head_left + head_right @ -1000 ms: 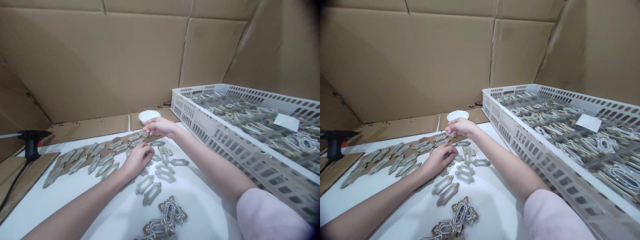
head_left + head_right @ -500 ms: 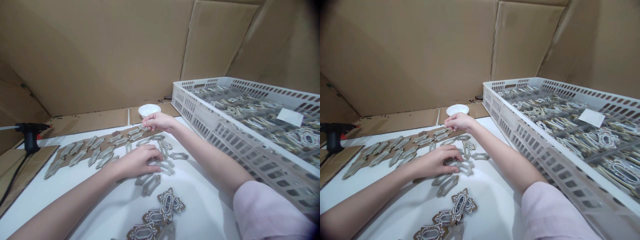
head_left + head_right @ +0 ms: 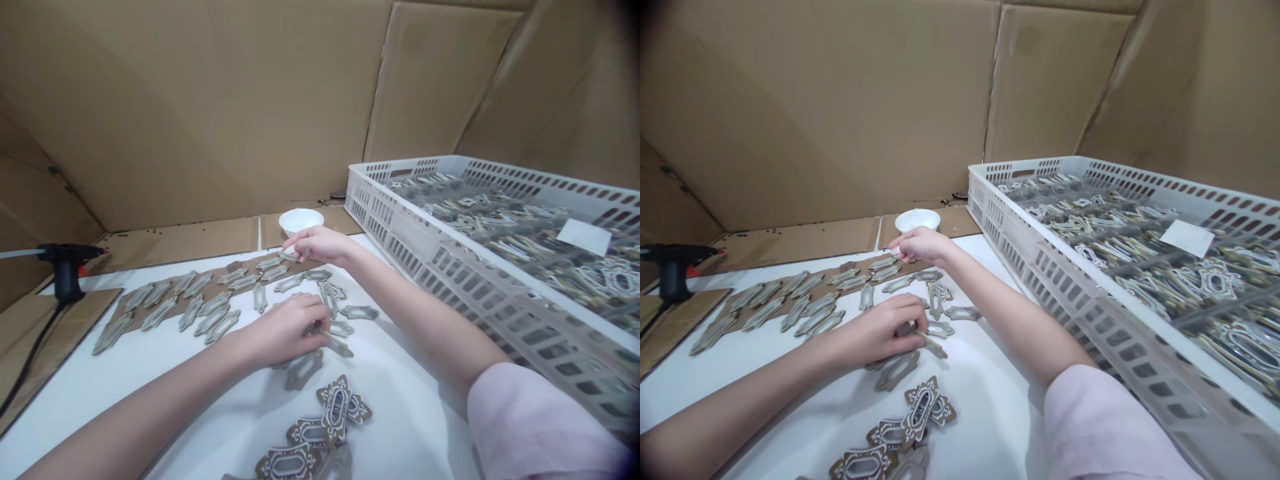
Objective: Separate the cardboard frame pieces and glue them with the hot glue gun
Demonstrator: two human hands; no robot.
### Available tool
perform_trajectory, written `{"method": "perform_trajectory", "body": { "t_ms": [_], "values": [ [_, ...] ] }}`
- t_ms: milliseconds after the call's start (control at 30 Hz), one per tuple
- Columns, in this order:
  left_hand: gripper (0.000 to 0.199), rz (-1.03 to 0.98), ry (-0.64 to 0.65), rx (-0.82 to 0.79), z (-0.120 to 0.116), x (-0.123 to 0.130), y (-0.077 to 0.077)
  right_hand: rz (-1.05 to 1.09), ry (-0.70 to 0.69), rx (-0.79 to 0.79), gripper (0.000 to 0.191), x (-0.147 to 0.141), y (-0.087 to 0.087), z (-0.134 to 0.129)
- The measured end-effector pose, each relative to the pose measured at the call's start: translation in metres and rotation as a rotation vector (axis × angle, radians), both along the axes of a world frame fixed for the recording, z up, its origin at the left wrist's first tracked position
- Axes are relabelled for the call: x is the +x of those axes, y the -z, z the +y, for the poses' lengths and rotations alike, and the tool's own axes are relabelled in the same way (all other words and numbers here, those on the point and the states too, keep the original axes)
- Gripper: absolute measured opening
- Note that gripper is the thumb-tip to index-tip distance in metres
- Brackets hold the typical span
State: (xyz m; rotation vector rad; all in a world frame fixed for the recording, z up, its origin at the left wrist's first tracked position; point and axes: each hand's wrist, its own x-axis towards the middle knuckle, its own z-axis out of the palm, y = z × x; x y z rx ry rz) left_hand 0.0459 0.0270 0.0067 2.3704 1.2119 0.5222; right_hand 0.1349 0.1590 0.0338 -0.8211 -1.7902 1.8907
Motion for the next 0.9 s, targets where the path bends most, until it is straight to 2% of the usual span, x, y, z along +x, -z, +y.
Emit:
{"method": "perform_trajectory", "body": {
  "t_ms": [133,200,300,367,433,533,733,900],
  "values": [
    [0.005,-0.294,-0.139,-0.093,0.0,-0.001,-0.006,-0.009,0.026,-0.005,0.016,0.002,-0.004,0.0],
    [0.006,-0.512,-0.284,-0.048,0.001,-0.003,-0.007,-0.008,0.054,0.007,0.015,0.003,-0.005,0.001],
    [0.01,-0.811,-0.568,0.096,0.008,-0.011,-0.003,-0.013,0.07,0.04,0.014,0.003,-0.003,0.005],
    [0.014,-0.928,-0.739,0.161,0.016,-0.018,0.002,-0.021,0.068,0.071,0.015,0.003,-0.001,0.007],
    [0.018,-0.978,-0.844,0.168,0.024,-0.025,0.008,-0.03,0.069,0.103,0.016,0.003,0.001,0.009],
    [0.024,-0.981,-0.874,0.125,0.032,-0.033,0.016,-0.044,0.078,0.147,0.014,0.002,0.003,0.009],
    [0.027,-0.95,-0.808,0.059,0.033,-0.033,0.025,-0.079,0.093,0.252,0.009,0.0,0.004,0.003],
    [0.025,-0.921,-0.751,0.067,0.032,-0.031,0.028,-0.127,0.128,0.368,0.006,-0.003,0.008,-0.002]
  ]
}}
